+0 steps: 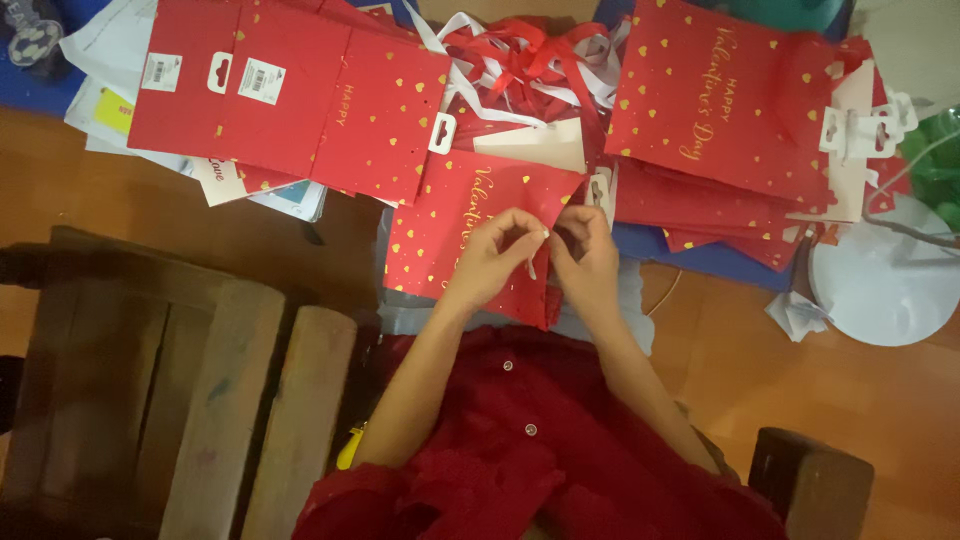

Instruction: The person assembles red Valentine's Day gift bags by inserting white ribbon handles through the bag's handle slots and tying them into knots. The person works on multiple bags one at a time, placing each completed bag aside.

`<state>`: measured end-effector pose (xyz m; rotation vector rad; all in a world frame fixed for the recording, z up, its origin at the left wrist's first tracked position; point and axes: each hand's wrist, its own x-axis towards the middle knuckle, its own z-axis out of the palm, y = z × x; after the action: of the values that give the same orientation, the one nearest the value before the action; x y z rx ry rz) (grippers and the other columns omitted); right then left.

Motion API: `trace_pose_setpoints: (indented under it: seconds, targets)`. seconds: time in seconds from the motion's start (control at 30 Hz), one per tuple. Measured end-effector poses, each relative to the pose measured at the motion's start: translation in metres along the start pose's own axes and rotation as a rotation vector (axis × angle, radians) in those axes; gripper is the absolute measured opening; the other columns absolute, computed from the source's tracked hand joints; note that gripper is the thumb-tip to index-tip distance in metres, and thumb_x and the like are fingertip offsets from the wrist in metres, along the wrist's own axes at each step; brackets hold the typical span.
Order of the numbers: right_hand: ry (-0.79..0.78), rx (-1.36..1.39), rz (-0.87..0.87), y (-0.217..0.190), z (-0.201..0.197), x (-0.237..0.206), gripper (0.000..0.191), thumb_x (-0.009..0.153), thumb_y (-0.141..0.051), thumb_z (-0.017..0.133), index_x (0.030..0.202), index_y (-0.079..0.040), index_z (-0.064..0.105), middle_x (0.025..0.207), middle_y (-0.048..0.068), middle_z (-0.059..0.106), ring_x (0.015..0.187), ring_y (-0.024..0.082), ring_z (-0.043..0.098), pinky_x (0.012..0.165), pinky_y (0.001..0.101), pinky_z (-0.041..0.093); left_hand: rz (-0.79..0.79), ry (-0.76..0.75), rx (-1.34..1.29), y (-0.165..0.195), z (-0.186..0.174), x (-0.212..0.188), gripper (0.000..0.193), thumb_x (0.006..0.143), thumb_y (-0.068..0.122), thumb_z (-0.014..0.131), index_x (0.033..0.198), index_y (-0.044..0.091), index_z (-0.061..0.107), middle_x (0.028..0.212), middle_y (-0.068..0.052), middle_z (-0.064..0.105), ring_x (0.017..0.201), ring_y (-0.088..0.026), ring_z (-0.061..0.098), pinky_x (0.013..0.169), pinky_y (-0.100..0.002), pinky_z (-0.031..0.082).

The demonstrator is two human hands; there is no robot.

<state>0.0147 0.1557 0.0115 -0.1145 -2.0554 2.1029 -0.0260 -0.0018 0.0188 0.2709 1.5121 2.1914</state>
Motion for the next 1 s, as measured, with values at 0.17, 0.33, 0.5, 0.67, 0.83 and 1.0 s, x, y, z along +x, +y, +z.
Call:
trace_pose_setpoints:
  seconds: [0.17,0.33,0.5,0.67,0.83,1.0]
  targets:
    - [0.005,-0.115,0.038,0.005,-0.003,0.003,0.016,0.098,0.006,0.061,0.113,0.0,0.06,0.104,0.004,0.068,0.098,0.01,0.065,0.087,0.0249,0.052,0.007,-0.015,-0.104,-0.005,-0.008,-0.001,0.01,0.101,0.011,0.056,0.095,0.006,0.061,0.098,-0.002,0.062,0.098,-0.012,0.062,0.071,-0.029,0.055]
    - [0.019,-0.231,0.018,0.003,-0.002,0.003,0.009,0.098,0.004,0.06,0.105,0.0,0.063,0.092,0.002,0.066,0.085,0.007,0.061,0.076,0.0236,0.051,0.037,-0.116,-0.067,-0.003,-0.012,-0.007,0.008,0.096,0.01,0.052,0.093,0.006,0.059,0.103,-0.004,0.063,0.103,-0.014,0.062,0.079,-0.031,0.055]
    - [0.052,-0.327,0.083,0.007,-0.008,0.008,0.007,0.096,0.001,0.059,0.103,-0.002,0.059,0.081,-0.002,0.061,0.072,0.004,0.054,0.063,0.0223,0.045,0.065,-0.09,-0.172,0.004,-0.009,-0.005,0.012,0.099,0.016,0.054,0.091,0.009,0.057,0.088,-0.005,0.066,0.081,-0.015,0.066,0.073,-0.032,0.058]
    - [0.032,-0.234,0.021,0.004,-0.016,0.01,0.003,0.099,-0.002,0.062,0.101,-0.004,0.06,0.075,-0.004,0.056,0.065,0.002,0.048,0.058,0.02,0.039,-0.046,0.079,0.061,0.01,0.01,0.002,0.015,0.098,0.019,0.068,0.099,0.007,0.058,0.075,0.004,0.052,0.067,-0.006,0.049,0.062,-0.029,0.055]
    - [0.006,-0.03,0.122,-0.003,-0.02,0.009,0.004,0.098,-0.007,0.064,0.1,-0.004,0.064,0.077,-0.008,0.061,0.065,-0.001,0.051,0.055,0.0193,0.043,-0.03,0.204,0.331,0.018,0.017,-0.002,0.031,0.091,0.017,0.073,0.12,0.007,0.066,0.066,0.003,0.047,0.06,-0.005,0.045,0.056,-0.029,0.05]
    - [0.01,-0.167,0.067,-0.005,-0.019,0.011,0.005,0.097,-0.007,0.068,0.099,-0.002,0.068,0.075,-0.006,0.06,0.066,-0.001,0.048,0.058,0.0182,0.04,0.237,0.262,0.492,0.013,0.013,-0.003,0.017,0.099,0.014,0.074,0.114,0.006,0.076,0.093,0.002,0.074,0.084,-0.006,0.068,0.074,-0.026,0.056]
